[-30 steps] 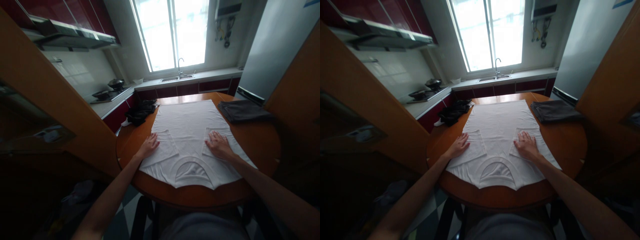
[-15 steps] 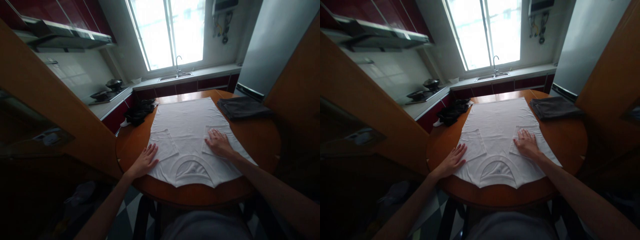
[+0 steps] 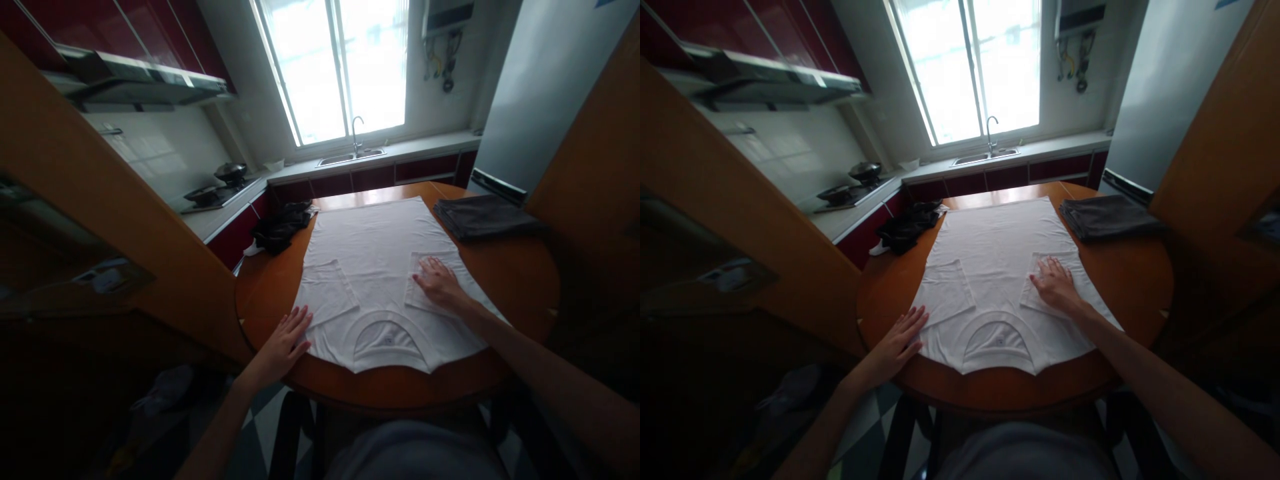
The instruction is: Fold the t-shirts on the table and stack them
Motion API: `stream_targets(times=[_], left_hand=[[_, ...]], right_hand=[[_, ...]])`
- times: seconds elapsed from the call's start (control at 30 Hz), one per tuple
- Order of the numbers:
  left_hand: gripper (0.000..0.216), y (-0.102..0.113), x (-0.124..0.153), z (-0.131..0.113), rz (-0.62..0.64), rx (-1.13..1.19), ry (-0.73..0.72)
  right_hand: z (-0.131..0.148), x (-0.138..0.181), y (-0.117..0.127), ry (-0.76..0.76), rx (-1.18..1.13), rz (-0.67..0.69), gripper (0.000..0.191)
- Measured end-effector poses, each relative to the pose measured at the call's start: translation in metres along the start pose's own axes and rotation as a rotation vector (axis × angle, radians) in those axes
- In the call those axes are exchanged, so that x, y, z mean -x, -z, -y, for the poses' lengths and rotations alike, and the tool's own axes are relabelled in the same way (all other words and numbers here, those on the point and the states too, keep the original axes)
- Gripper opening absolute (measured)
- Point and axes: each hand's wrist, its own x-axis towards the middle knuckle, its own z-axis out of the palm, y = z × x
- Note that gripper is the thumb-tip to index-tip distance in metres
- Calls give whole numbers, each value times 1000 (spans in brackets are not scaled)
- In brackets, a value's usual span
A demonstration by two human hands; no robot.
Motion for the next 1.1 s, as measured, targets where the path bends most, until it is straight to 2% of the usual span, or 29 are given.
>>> stream_targets(times=[0.07, 0.17, 0.23, 0.3, 0.37, 0.5, 0.63, 0.77, 0.87, 1.0, 1.1], left_hand=[[53, 2, 6, -1, -16, 19, 4], [46, 2, 8, -12, -141, 32, 17], [43, 1, 3, -29, -238, 68, -15], [43, 0, -7, -53, -279, 130, -101], [46, -1, -18, -76, -239, 185, -203], [60, 1, -30, -104, -33, 153, -345], [68, 4, -29, -107, 52, 93, -383], [69, 6, -27, -102, 42, 118, -403], [58, 6, -25, -97, 14, 156, -468], [37, 7, -20, -92, -89, 179, -535], [32, 12, -13, -86, -124, 165, -527]], right_hand=[[-3, 6, 6, 18, -42, -31, 61], [-5, 28, 12, 123, -94, -40, 57], [-2, 51, 12, 211, -116, -21, 55], [3, 78, 12, 279, -115, 4, 54], [10, 104, 12, 328, -105, 34, 55], [20, 143, 14, 429, -85, 99, 59], [21, 156, 18, 469, -58, 125, 65], [17, 156, 24, 508, -102, 155, 77], [14, 157, 29, 524, -152, 176, 81], [9, 158, 34, 574, -185, 127, 60], [0, 157, 36, 667, -191, 51, 38]])
